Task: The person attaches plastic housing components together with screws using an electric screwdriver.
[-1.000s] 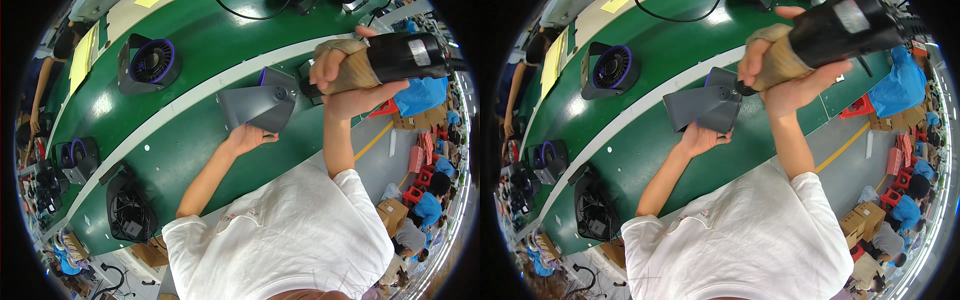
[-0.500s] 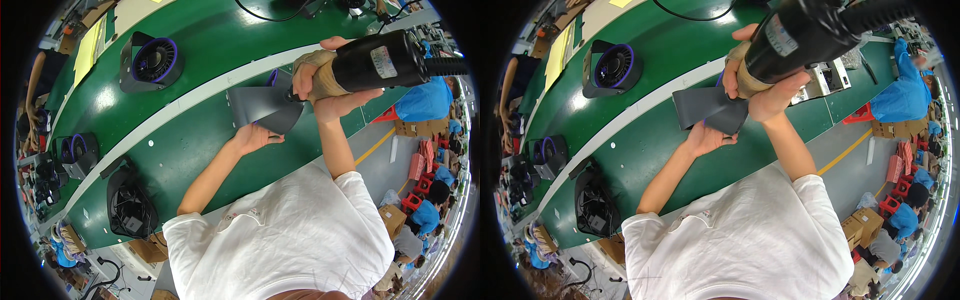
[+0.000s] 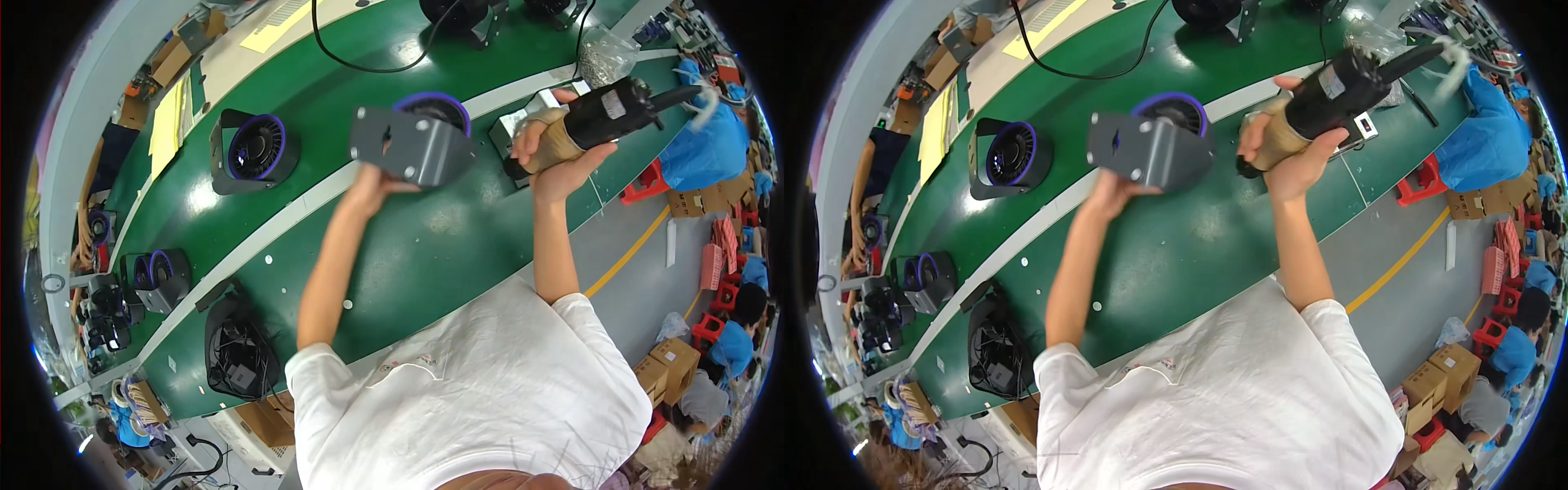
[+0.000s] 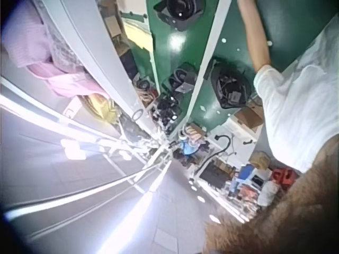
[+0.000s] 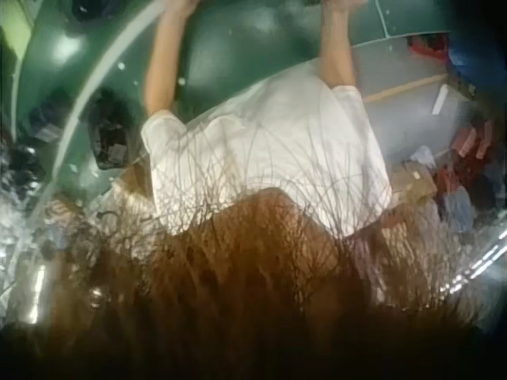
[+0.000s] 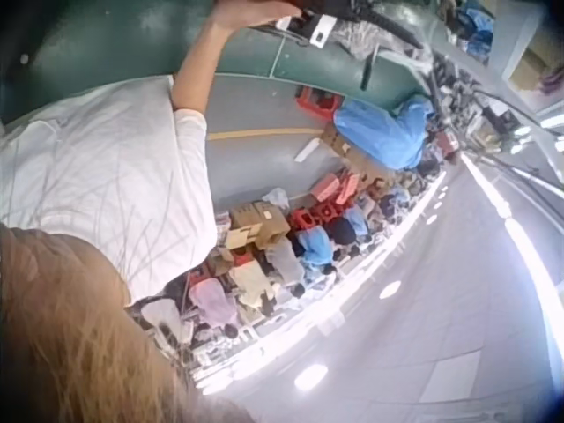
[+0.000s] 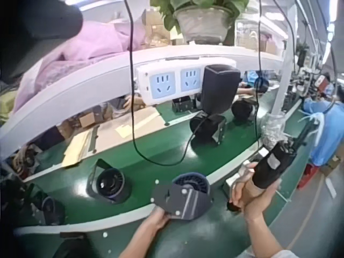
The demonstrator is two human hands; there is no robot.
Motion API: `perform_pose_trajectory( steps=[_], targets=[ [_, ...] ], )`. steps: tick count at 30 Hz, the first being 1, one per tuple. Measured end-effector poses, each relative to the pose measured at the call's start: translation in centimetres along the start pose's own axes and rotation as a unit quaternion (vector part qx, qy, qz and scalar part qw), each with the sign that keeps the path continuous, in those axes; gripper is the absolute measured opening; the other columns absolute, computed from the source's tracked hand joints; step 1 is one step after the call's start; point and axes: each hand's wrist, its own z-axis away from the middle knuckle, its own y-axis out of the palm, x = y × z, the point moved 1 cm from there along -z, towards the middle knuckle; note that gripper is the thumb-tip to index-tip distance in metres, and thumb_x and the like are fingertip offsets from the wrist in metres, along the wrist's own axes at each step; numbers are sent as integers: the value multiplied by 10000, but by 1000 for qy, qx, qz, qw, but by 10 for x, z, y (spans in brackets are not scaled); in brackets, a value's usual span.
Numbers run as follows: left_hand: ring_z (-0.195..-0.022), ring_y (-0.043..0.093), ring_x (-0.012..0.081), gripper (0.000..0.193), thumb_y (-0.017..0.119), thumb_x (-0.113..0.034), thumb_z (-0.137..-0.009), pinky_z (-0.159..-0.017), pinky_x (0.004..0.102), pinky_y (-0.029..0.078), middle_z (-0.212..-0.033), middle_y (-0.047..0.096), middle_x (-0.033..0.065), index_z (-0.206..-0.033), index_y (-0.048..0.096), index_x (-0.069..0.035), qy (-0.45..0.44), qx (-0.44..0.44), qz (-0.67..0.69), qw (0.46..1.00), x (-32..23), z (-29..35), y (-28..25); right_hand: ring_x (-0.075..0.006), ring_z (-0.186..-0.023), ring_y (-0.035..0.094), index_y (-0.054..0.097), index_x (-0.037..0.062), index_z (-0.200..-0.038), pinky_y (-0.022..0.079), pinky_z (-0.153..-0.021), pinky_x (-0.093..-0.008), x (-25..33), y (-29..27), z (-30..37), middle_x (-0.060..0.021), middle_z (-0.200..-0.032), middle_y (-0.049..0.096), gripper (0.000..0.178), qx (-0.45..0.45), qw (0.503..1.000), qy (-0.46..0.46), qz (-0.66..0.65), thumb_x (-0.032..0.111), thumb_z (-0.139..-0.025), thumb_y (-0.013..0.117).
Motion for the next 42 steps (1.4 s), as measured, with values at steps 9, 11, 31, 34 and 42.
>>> perform_pose_trajectory(
  steps=[9,11,31,34,42],
  targets=[
    [-927,612,268,341,462,-253,-893,-776,379,518,-1058,600,131,-1090,556,8,98,-201,-471,853,-140,-120,-106,-133,-411,446,407,-24,-1164,378,-404,-244,-29,-78,15,-69,-545,474,921,-66,997,18,20,797,-761,299],
    [-1015,586,279,338,465,-234,-895,-870,381,483,-1091,600,133,-1102,552,18,196,-266,-532,779,-162,-134,-105,-132,-426,464,412,-31,-1158,387,-419,-241,-34,-75,16,-73,-553,487,911,-41,998,42,23,785,-761,337],
    [-1190,404,404,567,646,-297,-766,-994,408,366,-1335,325,212,-1285,436,-206,413,-168,-594,669,-162,-320,70,-147,-427,476,390,-59,-1151,405,-427,-257,-53,-89,23,-105,-570,510,884,-2,996,86,-29,745,-784,371],
    [-1169,431,393,555,636,-202,-760,-988,396,367,-1310,358,230,-1279,440,-181,412,-233,-553,686,-122,-298,82,-147,-407,462,379,-44,-1155,401,-422,-255,-54,-90,20,-95,-533,495,899,-9,996,91,-7,771,-778,330],
    [-1081,469,398,587,634,-130,-736,-919,427,389,-1169,491,211,-1273,406,-69,423,-316,-430,732,-95,-196,31,-159,-385,428,359,-22,-1180,393,-404,-265,-47,-88,9,-78,-511,457,913,-5,997,82,-14,791,-771,288]
  ],
)
